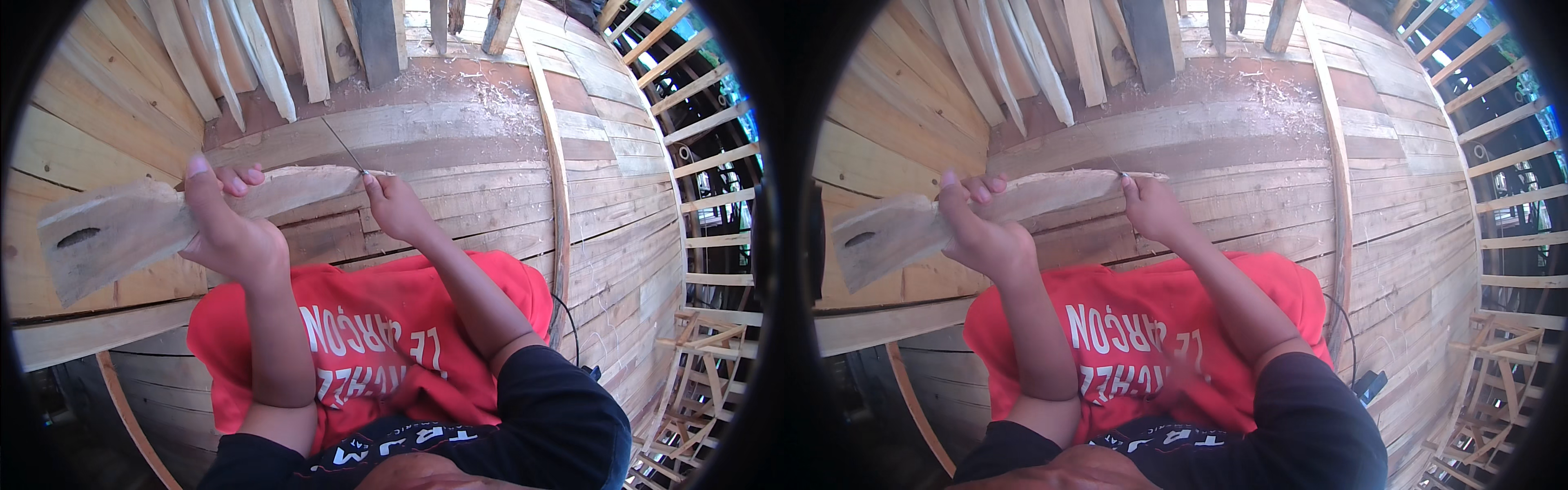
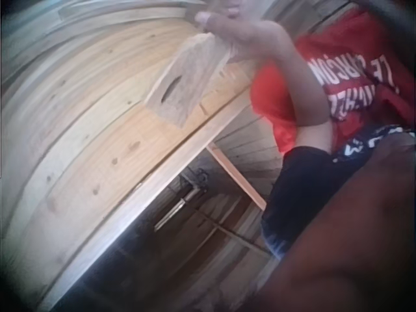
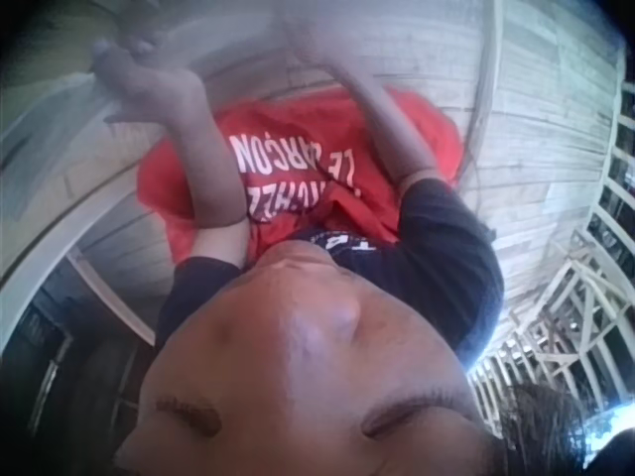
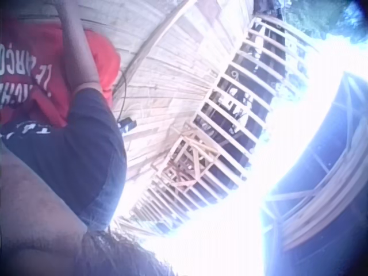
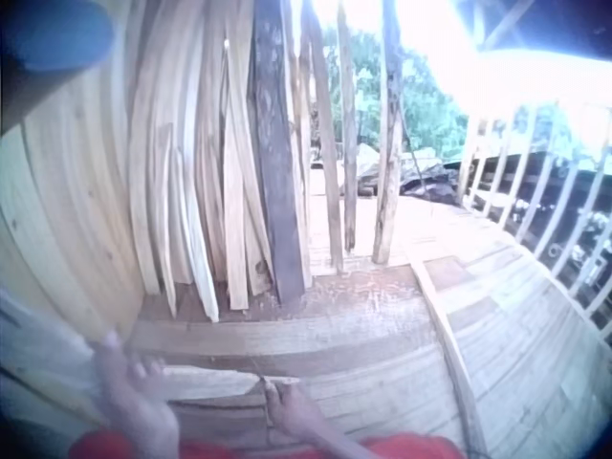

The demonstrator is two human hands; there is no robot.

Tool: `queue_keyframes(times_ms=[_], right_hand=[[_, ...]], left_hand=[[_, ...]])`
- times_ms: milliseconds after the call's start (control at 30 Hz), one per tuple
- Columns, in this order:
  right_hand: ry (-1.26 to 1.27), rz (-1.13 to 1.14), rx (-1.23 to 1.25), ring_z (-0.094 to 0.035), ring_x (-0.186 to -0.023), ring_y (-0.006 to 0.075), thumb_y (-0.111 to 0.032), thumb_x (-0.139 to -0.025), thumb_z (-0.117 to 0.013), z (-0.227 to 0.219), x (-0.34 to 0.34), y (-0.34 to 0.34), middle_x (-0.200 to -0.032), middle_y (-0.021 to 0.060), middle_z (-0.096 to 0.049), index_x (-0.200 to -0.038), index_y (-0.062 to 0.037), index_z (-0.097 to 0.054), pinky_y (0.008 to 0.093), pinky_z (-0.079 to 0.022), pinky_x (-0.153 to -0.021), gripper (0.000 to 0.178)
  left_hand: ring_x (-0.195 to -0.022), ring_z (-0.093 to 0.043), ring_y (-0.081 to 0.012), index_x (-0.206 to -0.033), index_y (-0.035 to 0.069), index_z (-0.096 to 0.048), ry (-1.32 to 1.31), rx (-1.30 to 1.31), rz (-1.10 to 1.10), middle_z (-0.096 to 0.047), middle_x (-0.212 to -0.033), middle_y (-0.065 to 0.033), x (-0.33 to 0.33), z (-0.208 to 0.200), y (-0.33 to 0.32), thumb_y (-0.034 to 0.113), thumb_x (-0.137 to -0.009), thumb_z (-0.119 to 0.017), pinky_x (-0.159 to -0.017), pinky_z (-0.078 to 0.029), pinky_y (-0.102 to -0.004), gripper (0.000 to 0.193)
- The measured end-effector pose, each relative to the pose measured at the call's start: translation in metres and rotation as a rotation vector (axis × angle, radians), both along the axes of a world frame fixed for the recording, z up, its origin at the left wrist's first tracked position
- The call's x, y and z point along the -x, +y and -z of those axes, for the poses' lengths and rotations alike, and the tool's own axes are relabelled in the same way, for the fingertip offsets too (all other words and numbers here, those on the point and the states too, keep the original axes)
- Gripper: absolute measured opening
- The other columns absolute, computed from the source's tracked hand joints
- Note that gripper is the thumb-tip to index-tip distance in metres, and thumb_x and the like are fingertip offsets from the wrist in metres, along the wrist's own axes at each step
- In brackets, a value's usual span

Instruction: The person carves a long, thin piece of wood using a knife. They hold the wood in their left hand and use the knife in their right hand to shave off thin strips of wood, refining the shape of the piece. The person works steadily, rotating the wood to access different sides.

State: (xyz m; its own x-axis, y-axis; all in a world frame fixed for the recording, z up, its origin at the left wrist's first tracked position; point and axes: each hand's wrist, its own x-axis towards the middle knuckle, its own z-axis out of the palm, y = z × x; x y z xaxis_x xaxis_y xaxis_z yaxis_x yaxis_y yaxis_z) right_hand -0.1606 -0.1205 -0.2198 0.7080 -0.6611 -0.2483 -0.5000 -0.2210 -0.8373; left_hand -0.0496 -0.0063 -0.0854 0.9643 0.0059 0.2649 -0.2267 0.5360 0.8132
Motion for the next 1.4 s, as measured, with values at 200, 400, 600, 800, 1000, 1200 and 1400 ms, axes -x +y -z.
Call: queue_keyframes(times_ms=[200, 400, 600, 800, 1000, 1200, 1400], right_hand=[[0.315, 0.071, -0.019, -0.062, -0.097, 0.0477, -0.034, -0.103, -0.036, 0.069, 0.014, -0.039, -0.092, 0.0324, -0.065, -0.098, 0.0078, -0.065, 0.0536, -0.046, -0.086, 0.051], [0.066, 0.127, 0.092, -0.062, -0.095, 0.0472, -0.035, -0.102, -0.036, 0.057, 0.008, -0.017, -0.091, 0.0327, -0.064, -0.095, 0.0078, -0.065, 0.0537, -0.047, -0.085, 0.052], [0.158, -0.029, 0.177, -0.063, -0.088, 0.0473, -0.035, -0.103, -0.037, 0.035, 0.005, -0.015, -0.087, 0.0303, -0.065, -0.089, 0.0059, -0.064, 0.0535, -0.048, -0.08, 0.051], [0.205, 0.1, -0.002, -0.063, -0.087, 0.047, -0.037, -0.103, -0.037, 0.08, 0.02, -0.039, -0.087, 0.0313, -0.064, -0.088, 0.0067, -0.064, 0.0534, -0.047, -0.077, 0.054], [-0.05, 0.012, 0.04, -0.063, -0.084, 0.0477, -0.036, -0.103, -0.038, 0.032, 0.003, -0.006, -0.08, 0.03, -0.064, -0.086, 0.0047, -0.064, 0.0539, -0.048, -0.075, 0.05], [0.346, 0.04, 0.172, -0.062, -0.098, 0.046, -0.033, -0.103, -0.034, 0.064, 0.009, -0.027, -0.097, 0.0308, -0.066, -0.098, 0.0055, -0.066, 0.0533, -0.048, -0.085, 0.05], [0.32, 0.173, 0.165, -0.062, -0.087, 0.0505, -0.036, -0.102, -0.036, 0.101, 0.019, -0.033, -0.085, 0.0331, -0.064, -0.088, 0.0093, -0.063, 0.0556, -0.048, -0.082, 0.055]], left_hand=[[-0.062, -0.049, -0.0181, -0.071, 0.008, -0.044, 0.033, -0.02, -0.015, -0.043, -0.064, -0.0043, -0.008, -0.003, -0.004, 0.016, -0.089, -0.065, -0.069, -0.047, -0.0371, 0.028], [-0.064, -0.047, -0.0178, -0.069, 0.01, -0.043, 0.035, -0.01, 0.029, -0.042, -0.063, -0.0038, -0.007, -0.002, -0.001, 0.016, -0.088, -0.065, -0.07, -0.046, -0.0372, 0.029], [-0.065, -0.047, -0.0178, -0.069, 0.011, -0.042, 0.046, 0.0, 0.059, -0.041, -0.063, -0.0028, -0.018, 0.002, 0.006, 0.017, -0.087, -0.064, -0.071, -0.046, -0.0376, 0.029], [-0.064, -0.046, -0.0177, -0.068, 0.012, -0.041, 0.054, 0.001, 0.088, -0.039, -0.062, -0.0024, -0.014, -0.003, 0.001, 0.018, -0.087, -0.064, -0.071, -0.045, -0.0373, 0.031], [-0.063, -0.046, -0.0177, -0.068, 0.012, -0.041, 0.036, -0.029, 0.087, -0.039, -0.062, -0.0023, -0.015, 0.004, 0.009, 0.018, -0.087, -0.063, -0.07, -0.045, -0.0376, 0.03], [-0.063, -0.045, -0.0174, -0.068, 0.012, -0.04, 0.043, -0.006, 0.105, -0.038, -0.061, -0.002, -0.019, 0.002, 0.005, 0.019, -0.087, -0.063, -0.069, -0.044, -0.0374, 0.03], [-0.062, -0.044, -0.0174, -0.068, 0.013, -0.04, 0.018, -0.018, 0.131, -0.038, -0.061, -0.0015, -0.009, -0.003, 0.002, 0.02, -0.087, -0.063, -0.069, -0.043, -0.0369, 0.031]])
